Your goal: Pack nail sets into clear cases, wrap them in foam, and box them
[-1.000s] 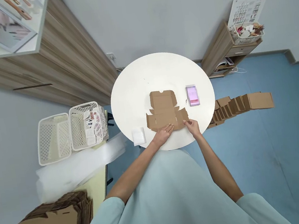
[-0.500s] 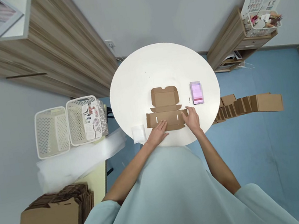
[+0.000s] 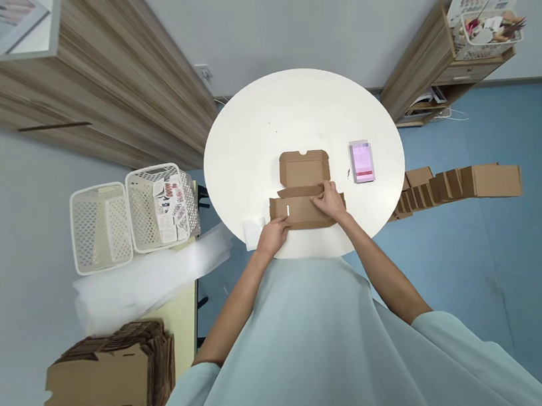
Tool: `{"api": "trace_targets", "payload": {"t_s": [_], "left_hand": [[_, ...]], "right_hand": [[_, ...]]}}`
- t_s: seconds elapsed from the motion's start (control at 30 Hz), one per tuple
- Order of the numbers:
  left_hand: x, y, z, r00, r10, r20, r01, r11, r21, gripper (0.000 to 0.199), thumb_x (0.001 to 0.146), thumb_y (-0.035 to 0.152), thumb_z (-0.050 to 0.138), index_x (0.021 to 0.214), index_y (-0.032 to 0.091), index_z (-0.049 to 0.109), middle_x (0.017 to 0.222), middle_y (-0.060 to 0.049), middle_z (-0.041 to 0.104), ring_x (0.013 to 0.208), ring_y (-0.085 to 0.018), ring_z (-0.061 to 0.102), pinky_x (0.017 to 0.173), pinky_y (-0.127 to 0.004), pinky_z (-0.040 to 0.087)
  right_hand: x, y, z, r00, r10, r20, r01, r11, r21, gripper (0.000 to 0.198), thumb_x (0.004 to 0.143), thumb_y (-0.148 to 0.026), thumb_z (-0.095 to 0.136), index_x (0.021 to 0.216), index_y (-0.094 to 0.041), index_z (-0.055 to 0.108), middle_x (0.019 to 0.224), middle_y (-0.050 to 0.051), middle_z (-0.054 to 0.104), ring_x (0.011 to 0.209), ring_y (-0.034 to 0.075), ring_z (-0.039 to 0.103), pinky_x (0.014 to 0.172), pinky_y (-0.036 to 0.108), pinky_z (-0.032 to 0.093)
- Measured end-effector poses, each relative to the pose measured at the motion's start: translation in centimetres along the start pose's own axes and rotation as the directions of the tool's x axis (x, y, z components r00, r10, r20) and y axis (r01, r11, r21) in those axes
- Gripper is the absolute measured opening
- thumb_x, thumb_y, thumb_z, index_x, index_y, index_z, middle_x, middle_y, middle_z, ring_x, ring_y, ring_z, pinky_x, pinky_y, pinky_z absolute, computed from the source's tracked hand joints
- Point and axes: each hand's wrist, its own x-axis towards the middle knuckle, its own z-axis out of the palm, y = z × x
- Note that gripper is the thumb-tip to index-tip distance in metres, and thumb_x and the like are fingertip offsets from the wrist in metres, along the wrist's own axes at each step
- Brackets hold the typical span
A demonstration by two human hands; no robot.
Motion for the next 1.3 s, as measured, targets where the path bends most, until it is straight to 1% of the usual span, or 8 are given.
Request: {"api": "trace_targets", "payload": {"t_s": [0.2, 0.33, 0.43, 0.7, 0.9, 1.07, 1.17, 1.3], "left_hand": [[-0.2, 0.4, -0.2, 0.992, -0.108, -0.060, 0.105, 0.993, -0.056, 0.029, 0.091, 0.008, 0.060, 0.109, 0.022, 0.078, 0.141, -0.008, 0.072, 0.122, -0.028, 0.073, 0.108, -0.042, 0.058], [0.2, 0.9, -0.2, 0.964, -0.242, -0.109, 0.230, 0.967, -0.109, 0.052, 0.092, 0.016, 0.065, 0.144, 0.020, 0.057, 0.132, -0.012, 0.072, 0.112, -0.029, 0.073, 0.097, -0.042, 0.059], [0.8, 1.2, -0.6, 0.962, -0.244, -0.119, 0.233, 0.967, -0.100, 0.074, 0.093, 0.022, 0.067, 0.162, 0.023, 0.039, 0.139, -0.014, 0.068, 0.114, -0.030, 0.072, 0.099, -0.042, 0.056], [2.3, 1.8, -2.1, 0.978, -0.209, -0.022, 0.209, 0.965, 0.158, 0.049, 0.097, 0.021, 0.056, 0.145, 0.027, 0.063, 0.115, -0.010, 0.074, 0.107, -0.031, 0.073, 0.094, -0.040, 0.054], [2.8, 2.6, -2.0, 0.983, -0.181, -0.010, 0.179, 0.960, 0.213, 0.048, 0.101, 0.020, 0.050, 0.147, 0.028, 0.061, 0.119, -0.012, 0.074, 0.106, -0.032, 0.073, 0.092, -0.041, 0.054], [2.6, 2.3, -2.4, 0.986, -0.168, 0.003, 0.165, 0.966, 0.198, 0.037, 0.100, 0.022, 0.054, 0.133, 0.028, 0.070, 0.115, -0.010, 0.073, 0.107, -0.033, 0.073, 0.090, -0.040, 0.054], [2.0, 1.7, -2.7, 0.978, -0.188, -0.095, 0.199, 0.971, 0.133, 0.037, 0.101, 0.024, 0.054, 0.135, 0.027, 0.067, 0.125, -0.012, 0.071, 0.112, -0.033, 0.071, 0.091, -0.041, 0.055], [1.3, 0.8, -2.9, 0.899, -0.349, -0.266, 0.381, 0.921, 0.079, 0.040, 0.100, 0.034, 0.060, 0.137, 0.020, 0.063, 0.142, -0.018, 0.060, 0.120, -0.034, 0.068, 0.092, -0.043, 0.056]], "right_hand": [[-4.1, 1.2, -0.1, 0.989, -0.084, 0.122, 0.087, 0.996, -0.019, 0.090, 0.077, -0.041, 0.090, 0.152, -0.030, 0.041, 0.147, 0.014, 0.048, 0.126, 0.033, 0.066, 0.100, 0.050, 0.060], [-5.8, 1.8, -0.3, 0.970, -0.062, 0.236, 0.073, 0.997, -0.038, 0.111, 0.069, -0.040, 0.097, 0.160, -0.030, 0.034, 0.155, 0.018, 0.039, 0.117, 0.035, 0.070, 0.098, 0.054, 0.060], [-6.0, 1.9, -0.5, 0.961, -0.074, 0.268, 0.091, 0.995, -0.050, 0.119, 0.065, -0.039, 0.100, 0.162, -0.030, 0.031, 0.156, 0.019, 0.036, 0.121, 0.038, 0.068, 0.099, 0.057, 0.060], [-5.2, 2.0, -0.7, 0.967, -0.162, 0.198, 0.161, 0.987, 0.021, 0.105, 0.073, -0.030, 0.094, 0.159, -0.030, 0.034, 0.154, 0.017, 0.041, 0.144, 0.036, 0.056, 0.111, 0.053, 0.056], [-4.7, 2.0, -0.7, 0.970, -0.166, 0.178, 0.163, 0.986, 0.031, 0.100, 0.073, -0.027, 0.094, 0.155, -0.028, 0.037, 0.154, 0.018, 0.044, 0.146, 0.036, 0.057, 0.116, 0.054, 0.053], [-4.7, 2.2, -0.6, 0.973, -0.165, 0.163, 0.158, 0.986, 0.056, 0.096, 0.074, -0.029, 0.094, 0.154, -0.029, 0.039, 0.154, 0.016, 0.045, 0.146, 0.035, 0.057, 0.113, 0.052, 0.055], [-4.7, 2.5, -0.4, 0.974, -0.167, 0.154, 0.158, 0.985, 0.067, 0.095, 0.075, -0.030, 0.094, 0.154, -0.029, 0.040, 0.154, 0.016, 0.045, 0.146, 0.035, 0.057, 0.113, 0.053, 0.056], [-4.6, 2.8, -0.2, 0.973, -0.180, 0.147, 0.169, 0.982, 0.085, 0.094, 0.075, -0.029, 0.094, 0.153, -0.028, 0.041, 0.154, 0.017, 0.045, 0.146, 0.034, 0.057, 0.113, 0.052, 0.056]]}}
